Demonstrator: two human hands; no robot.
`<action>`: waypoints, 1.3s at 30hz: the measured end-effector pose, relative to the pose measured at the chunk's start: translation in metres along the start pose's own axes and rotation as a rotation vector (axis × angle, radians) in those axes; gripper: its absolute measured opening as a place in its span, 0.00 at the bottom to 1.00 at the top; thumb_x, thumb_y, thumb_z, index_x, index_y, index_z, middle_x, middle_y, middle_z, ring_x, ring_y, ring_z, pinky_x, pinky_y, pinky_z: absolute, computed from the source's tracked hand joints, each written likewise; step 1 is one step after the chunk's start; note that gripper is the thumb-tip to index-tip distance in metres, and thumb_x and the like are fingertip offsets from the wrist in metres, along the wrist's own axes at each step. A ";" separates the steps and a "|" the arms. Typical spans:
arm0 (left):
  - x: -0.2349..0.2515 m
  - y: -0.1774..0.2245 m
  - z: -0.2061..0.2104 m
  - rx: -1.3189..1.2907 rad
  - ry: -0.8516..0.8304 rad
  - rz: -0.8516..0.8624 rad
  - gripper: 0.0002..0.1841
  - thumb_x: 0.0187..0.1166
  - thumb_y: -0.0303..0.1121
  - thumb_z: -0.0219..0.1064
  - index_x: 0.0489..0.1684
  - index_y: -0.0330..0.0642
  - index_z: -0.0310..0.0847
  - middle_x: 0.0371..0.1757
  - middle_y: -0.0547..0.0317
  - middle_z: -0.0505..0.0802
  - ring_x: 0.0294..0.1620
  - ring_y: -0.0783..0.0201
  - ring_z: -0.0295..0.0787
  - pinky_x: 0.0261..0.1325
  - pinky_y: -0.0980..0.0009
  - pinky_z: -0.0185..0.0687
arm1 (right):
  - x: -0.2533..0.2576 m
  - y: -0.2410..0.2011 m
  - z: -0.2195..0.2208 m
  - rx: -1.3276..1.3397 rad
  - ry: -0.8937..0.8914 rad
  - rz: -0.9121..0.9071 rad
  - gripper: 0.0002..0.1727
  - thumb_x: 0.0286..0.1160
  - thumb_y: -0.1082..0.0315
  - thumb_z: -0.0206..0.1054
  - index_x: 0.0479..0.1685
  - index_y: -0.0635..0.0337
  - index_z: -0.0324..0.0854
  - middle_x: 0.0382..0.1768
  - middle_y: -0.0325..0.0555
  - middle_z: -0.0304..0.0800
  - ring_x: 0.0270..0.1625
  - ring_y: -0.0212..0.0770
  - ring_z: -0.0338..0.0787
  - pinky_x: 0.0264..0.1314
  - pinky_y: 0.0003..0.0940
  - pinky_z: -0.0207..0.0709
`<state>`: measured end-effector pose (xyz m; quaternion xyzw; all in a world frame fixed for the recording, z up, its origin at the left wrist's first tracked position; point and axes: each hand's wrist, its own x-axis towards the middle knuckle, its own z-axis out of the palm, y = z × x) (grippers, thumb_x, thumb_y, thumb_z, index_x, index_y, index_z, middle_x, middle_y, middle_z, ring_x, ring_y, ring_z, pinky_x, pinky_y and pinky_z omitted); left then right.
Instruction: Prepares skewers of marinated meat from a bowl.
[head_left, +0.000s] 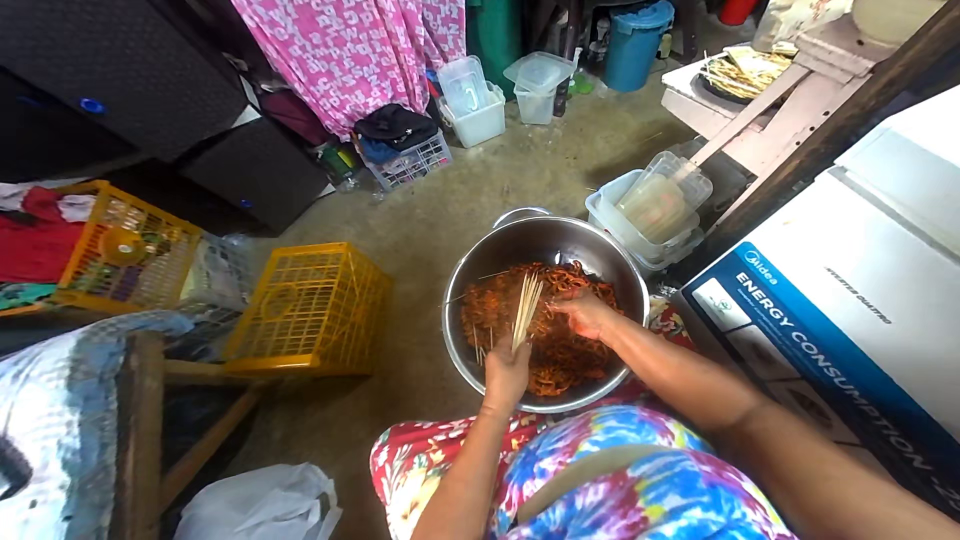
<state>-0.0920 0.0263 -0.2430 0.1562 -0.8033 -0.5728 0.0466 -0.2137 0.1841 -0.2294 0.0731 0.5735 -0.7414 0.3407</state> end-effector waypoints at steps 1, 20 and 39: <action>0.000 0.000 0.000 0.002 0.000 -0.003 0.07 0.82 0.28 0.62 0.45 0.33 0.84 0.24 0.65 0.83 0.21 0.76 0.75 0.30 0.75 0.74 | -0.001 -0.001 0.000 0.001 -0.011 0.005 0.08 0.83 0.76 0.63 0.53 0.71 0.78 0.45 0.49 0.86 0.42 0.41 0.90 0.48 0.41 0.89; 0.000 -0.003 0.000 -0.049 -0.022 -0.006 0.06 0.81 0.27 0.62 0.44 0.35 0.84 0.21 0.67 0.81 0.18 0.76 0.72 0.25 0.77 0.70 | 0.016 -0.002 -0.015 0.174 0.128 -0.175 0.09 0.73 0.86 0.64 0.48 0.69 0.80 0.41 0.47 0.86 0.41 0.39 0.86 0.49 0.37 0.84; 0.003 0.004 -0.004 -0.015 -0.033 -0.032 0.07 0.82 0.28 0.64 0.45 0.32 0.85 0.24 0.59 0.84 0.22 0.69 0.77 0.32 0.69 0.76 | 0.013 -0.004 -0.009 0.029 0.115 -0.204 0.11 0.68 0.87 0.67 0.47 0.68 0.81 0.45 0.46 0.87 0.42 0.34 0.86 0.45 0.31 0.83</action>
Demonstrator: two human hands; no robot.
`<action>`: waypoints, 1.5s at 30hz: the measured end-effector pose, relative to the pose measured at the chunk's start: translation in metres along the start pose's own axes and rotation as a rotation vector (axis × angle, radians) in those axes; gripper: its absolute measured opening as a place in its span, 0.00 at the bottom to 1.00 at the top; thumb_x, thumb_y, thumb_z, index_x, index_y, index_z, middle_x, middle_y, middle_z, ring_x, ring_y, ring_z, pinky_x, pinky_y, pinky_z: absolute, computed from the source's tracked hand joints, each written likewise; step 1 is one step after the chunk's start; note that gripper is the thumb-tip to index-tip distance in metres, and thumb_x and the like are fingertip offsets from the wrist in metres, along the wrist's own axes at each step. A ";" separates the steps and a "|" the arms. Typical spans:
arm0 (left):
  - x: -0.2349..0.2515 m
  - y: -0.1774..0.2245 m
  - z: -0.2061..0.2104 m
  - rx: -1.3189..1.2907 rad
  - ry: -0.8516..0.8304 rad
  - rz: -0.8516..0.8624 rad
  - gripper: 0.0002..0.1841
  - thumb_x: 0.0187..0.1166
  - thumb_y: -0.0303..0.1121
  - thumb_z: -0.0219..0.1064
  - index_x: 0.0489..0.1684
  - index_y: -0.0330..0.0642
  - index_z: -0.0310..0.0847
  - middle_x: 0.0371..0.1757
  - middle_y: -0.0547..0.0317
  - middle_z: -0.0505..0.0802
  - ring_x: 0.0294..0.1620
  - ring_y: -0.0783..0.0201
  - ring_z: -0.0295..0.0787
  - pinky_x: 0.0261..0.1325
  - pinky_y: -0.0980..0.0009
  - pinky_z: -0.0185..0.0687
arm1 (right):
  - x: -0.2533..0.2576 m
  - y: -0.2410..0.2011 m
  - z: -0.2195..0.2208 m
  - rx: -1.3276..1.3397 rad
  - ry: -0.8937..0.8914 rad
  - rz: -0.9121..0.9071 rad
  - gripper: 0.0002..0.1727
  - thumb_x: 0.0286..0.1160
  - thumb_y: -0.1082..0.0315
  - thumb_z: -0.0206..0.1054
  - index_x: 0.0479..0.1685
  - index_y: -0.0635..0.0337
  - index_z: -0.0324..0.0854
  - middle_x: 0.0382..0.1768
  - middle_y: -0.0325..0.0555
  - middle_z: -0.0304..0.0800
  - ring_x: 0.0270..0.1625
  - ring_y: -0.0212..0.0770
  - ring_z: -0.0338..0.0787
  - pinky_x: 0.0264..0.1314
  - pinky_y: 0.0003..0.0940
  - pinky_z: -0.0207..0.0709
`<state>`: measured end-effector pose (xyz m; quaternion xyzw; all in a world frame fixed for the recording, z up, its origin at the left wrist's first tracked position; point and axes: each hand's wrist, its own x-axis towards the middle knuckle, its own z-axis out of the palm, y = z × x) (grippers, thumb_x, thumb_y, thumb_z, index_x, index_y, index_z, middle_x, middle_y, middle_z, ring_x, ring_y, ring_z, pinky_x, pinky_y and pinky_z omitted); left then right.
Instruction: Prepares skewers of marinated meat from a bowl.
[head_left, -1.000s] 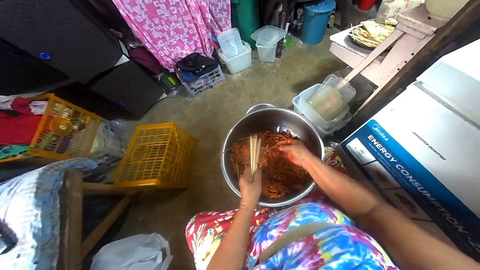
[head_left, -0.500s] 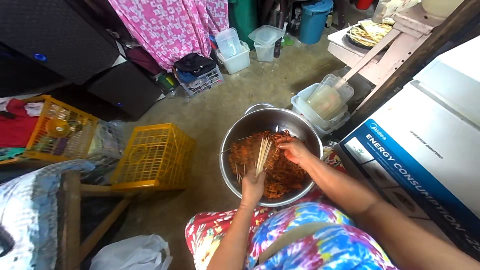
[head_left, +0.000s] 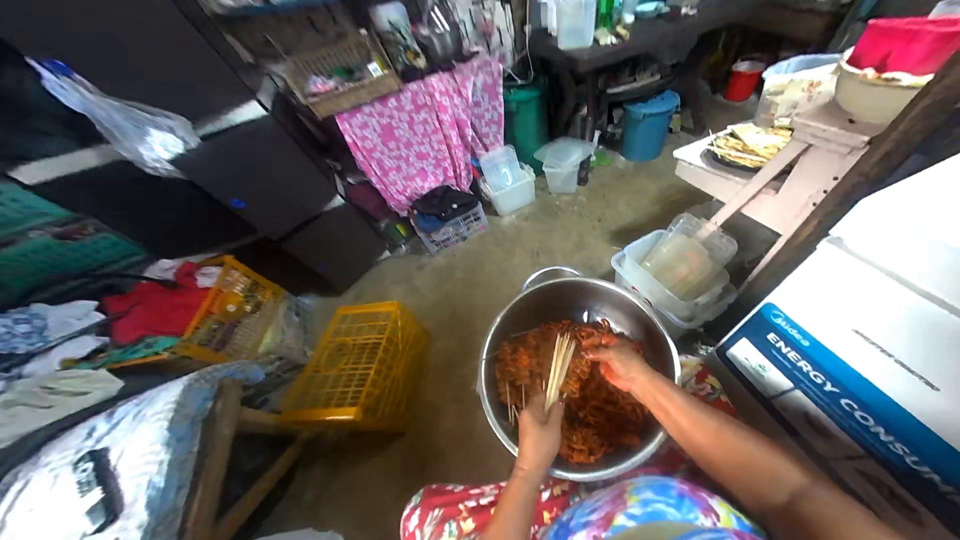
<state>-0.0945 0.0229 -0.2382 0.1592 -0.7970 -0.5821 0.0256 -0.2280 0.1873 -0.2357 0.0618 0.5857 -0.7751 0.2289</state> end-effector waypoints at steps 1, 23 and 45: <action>0.000 -0.001 0.000 0.002 0.004 0.002 0.07 0.82 0.28 0.64 0.45 0.32 0.85 0.25 0.59 0.84 0.23 0.69 0.78 0.33 0.69 0.77 | -0.001 0.000 0.001 0.005 0.007 0.004 0.10 0.69 0.86 0.67 0.48 0.69 0.82 0.44 0.46 0.88 0.42 0.34 0.86 0.45 0.31 0.83; -0.003 -0.007 0.005 0.016 0.022 0.001 0.07 0.82 0.29 0.64 0.42 0.33 0.84 0.25 0.58 0.84 0.25 0.66 0.79 0.36 0.65 0.78 | -0.015 0.005 0.004 0.092 -0.090 0.212 0.08 0.82 0.75 0.62 0.54 0.67 0.75 0.41 0.49 0.88 0.40 0.42 0.91 0.45 0.41 0.89; -0.001 -0.012 0.004 -0.068 0.039 0.023 0.06 0.82 0.28 0.62 0.42 0.35 0.83 0.18 0.68 0.77 0.14 0.76 0.68 0.21 0.76 0.68 | -0.007 -0.002 -0.001 0.064 -0.083 0.128 0.06 0.85 0.76 0.61 0.53 0.69 0.77 0.40 0.47 0.86 0.36 0.39 0.89 0.45 0.37 0.88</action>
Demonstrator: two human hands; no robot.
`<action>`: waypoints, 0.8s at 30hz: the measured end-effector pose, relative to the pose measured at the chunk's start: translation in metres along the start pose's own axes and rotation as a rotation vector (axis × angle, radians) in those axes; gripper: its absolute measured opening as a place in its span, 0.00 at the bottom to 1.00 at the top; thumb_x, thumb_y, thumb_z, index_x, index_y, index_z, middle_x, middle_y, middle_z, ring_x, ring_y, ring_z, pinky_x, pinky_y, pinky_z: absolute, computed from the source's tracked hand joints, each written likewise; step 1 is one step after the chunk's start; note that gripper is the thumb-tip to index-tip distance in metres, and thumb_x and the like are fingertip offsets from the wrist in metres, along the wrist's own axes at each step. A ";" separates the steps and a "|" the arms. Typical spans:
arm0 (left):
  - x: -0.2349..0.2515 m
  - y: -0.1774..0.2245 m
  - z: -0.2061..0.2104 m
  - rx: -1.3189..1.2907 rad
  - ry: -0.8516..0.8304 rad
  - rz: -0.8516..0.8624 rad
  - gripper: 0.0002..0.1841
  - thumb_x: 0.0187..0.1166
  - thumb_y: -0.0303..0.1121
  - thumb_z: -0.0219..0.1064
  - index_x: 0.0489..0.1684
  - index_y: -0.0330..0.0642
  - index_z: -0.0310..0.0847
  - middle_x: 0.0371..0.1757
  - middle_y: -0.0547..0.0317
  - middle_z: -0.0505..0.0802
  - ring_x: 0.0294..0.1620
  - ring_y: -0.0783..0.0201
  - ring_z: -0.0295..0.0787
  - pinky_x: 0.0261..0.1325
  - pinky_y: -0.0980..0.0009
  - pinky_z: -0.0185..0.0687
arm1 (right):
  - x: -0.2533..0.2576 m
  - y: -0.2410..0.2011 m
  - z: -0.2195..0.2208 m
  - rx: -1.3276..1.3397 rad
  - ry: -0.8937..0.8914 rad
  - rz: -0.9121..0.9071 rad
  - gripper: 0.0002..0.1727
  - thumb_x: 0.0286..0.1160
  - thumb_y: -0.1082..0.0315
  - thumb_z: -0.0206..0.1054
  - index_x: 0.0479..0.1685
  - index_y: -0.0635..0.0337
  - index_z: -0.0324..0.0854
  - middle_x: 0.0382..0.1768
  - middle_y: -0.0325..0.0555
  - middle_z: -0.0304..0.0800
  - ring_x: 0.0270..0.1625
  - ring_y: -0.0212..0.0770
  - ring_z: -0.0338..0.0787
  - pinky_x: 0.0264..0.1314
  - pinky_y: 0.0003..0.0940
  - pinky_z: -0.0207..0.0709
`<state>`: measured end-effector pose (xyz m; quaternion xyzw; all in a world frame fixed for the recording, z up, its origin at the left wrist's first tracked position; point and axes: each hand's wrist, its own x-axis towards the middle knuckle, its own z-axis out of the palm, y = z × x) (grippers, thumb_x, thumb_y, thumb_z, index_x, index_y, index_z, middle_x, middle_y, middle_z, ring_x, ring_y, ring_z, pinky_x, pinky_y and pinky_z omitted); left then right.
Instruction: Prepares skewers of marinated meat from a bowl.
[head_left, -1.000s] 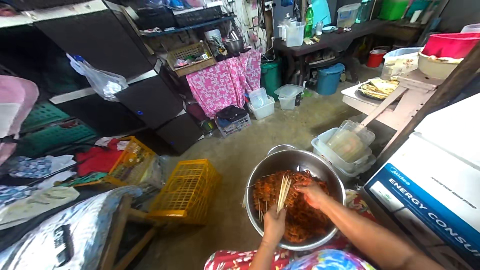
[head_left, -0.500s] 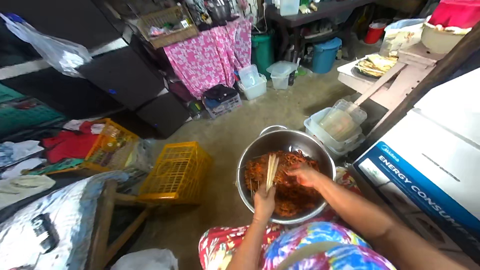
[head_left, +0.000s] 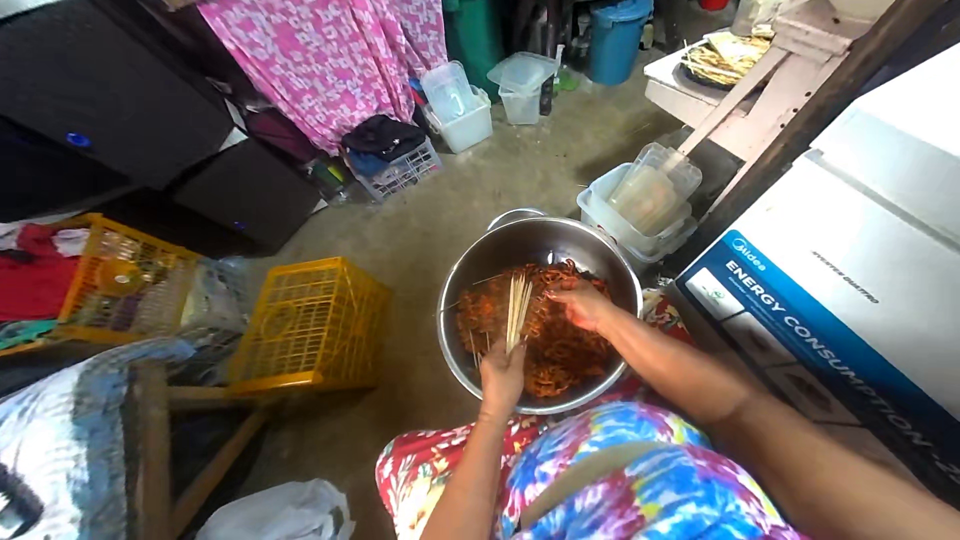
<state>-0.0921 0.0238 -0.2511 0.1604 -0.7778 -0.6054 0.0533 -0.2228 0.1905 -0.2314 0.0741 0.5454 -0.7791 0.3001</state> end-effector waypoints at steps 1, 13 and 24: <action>0.000 0.000 0.000 -0.002 0.002 0.000 0.06 0.83 0.28 0.62 0.41 0.35 0.83 0.17 0.68 0.77 0.14 0.76 0.68 0.20 0.76 0.67 | 0.000 0.000 0.000 -0.001 -0.003 0.000 0.06 0.85 0.76 0.60 0.53 0.69 0.77 0.40 0.47 0.86 0.36 0.39 0.89 0.45 0.38 0.89; 0.001 -0.003 0.001 -0.034 0.010 0.013 0.06 0.81 0.28 0.61 0.42 0.36 0.83 0.17 0.70 0.76 0.13 0.76 0.67 0.19 0.76 0.66 | 0.007 0.005 -0.004 -0.069 -0.007 -0.017 0.12 0.89 0.70 0.56 0.58 0.69 0.79 0.44 0.48 0.88 0.40 0.39 0.89 0.47 0.37 0.86; 0.000 -0.001 0.001 -0.017 0.007 0.010 0.05 0.81 0.28 0.62 0.41 0.37 0.82 0.17 0.70 0.76 0.13 0.76 0.67 0.19 0.77 0.66 | -0.005 0.007 0.007 -0.096 -0.128 0.069 0.02 0.78 0.79 0.65 0.44 0.68 0.78 0.38 0.47 0.89 0.39 0.41 0.91 0.48 0.40 0.90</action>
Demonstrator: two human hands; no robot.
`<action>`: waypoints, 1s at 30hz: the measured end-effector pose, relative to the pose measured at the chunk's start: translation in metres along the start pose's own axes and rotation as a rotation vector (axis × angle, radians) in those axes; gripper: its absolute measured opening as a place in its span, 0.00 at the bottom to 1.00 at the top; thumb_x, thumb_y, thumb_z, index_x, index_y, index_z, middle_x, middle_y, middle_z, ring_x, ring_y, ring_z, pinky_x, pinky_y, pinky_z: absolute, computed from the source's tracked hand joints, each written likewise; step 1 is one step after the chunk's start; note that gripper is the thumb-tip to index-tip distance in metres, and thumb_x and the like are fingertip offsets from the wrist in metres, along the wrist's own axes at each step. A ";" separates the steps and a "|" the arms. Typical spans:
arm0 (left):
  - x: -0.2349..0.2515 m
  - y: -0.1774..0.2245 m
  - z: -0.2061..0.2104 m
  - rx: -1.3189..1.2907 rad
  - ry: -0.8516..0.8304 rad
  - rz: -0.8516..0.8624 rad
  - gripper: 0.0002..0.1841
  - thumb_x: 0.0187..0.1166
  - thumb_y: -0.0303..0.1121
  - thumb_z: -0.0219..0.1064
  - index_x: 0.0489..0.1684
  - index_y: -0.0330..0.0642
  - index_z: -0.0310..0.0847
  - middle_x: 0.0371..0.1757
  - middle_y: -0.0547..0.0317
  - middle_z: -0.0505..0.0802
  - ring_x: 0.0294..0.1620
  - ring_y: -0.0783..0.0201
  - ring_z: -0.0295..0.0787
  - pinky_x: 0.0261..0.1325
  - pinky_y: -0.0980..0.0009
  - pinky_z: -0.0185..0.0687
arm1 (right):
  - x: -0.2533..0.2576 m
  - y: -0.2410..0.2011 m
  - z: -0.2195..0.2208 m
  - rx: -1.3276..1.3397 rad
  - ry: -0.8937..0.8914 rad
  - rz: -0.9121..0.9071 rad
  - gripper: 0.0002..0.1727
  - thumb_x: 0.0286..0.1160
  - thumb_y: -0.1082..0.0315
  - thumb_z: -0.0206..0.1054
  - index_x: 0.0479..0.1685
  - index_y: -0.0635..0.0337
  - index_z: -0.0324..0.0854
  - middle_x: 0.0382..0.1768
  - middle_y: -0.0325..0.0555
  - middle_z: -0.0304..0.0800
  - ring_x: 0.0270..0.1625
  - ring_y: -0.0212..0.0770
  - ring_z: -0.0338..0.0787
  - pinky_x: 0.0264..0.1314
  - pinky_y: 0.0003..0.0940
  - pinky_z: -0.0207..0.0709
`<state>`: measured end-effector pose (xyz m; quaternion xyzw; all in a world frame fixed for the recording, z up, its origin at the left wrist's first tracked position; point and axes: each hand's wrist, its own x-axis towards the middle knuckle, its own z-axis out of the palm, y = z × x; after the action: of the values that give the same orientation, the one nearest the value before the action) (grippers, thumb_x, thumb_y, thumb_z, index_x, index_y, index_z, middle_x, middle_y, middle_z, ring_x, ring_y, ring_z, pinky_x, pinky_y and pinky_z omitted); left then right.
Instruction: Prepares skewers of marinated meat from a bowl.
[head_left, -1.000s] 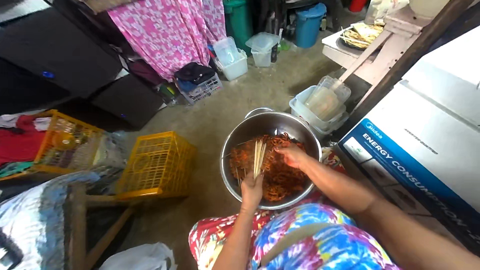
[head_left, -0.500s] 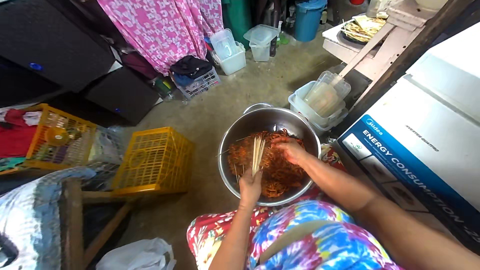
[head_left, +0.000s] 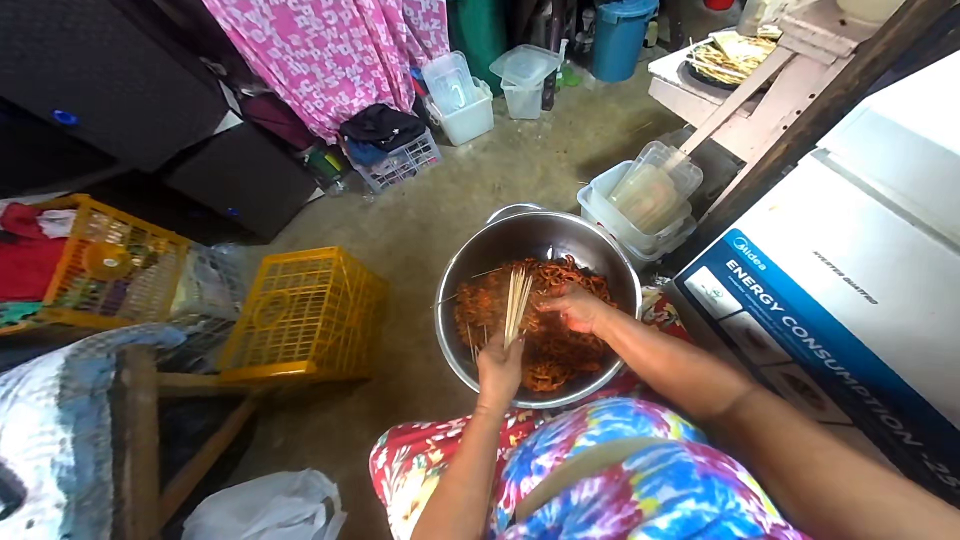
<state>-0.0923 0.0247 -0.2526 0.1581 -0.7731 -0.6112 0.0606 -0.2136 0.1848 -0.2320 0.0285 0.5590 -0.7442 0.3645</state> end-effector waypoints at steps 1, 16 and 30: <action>0.000 0.001 0.000 0.007 -0.001 -0.002 0.05 0.81 0.28 0.62 0.41 0.37 0.83 0.17 0.70 0.77 0.13 0.76 0.67 0.20 0.77 0.66 | 0.001 0.001 0.000 0.004 0.000 0.005 0.04 0.78 0.80 0.65 0.46 0.69 0.78 0.39 0.48 0.89 0.40 0.41 0.92 0.48 0.40 0.90; -0.001 0.002 -0.001 0.023 0.008 0.032 0.07 0.78 0.27 0.63 0.44 0.34 0.84 0.23 0.67 0.83 0.18 0.77 0.73 0.24 0.77 0.71 | -0.006 0.009 0.017 0.027 -0.041 0.026 0.19 0.71 0.85 0.67 0.62 0.69 0.74 0.48 0.51 0.88 0.46 0.44 0.92 0.50 0.43 0.91; -0.001 0.005 0.000 0.026 0.005 0.032 0.06 0.81 0.27 0.63 0.41 0.35 0.83 0.21 0.69 0.81 0.17 0.78 0.71 0.24 0.79 0.70 | -0.001 0.005 0.008 0.112 0.119 -0.055 0.07 0.83 0.77 0.62 0.53 0.70 0.79 0.42 0.49 0.88 0.41 0.39 0.89 0.49 0.37 0.87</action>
<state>-0.0917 0.0258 -0.2474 0.1480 -0.7831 -0.5999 0.0704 -0.2074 0.1779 -0.2329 0.0776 0.5378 -0.7811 0.3077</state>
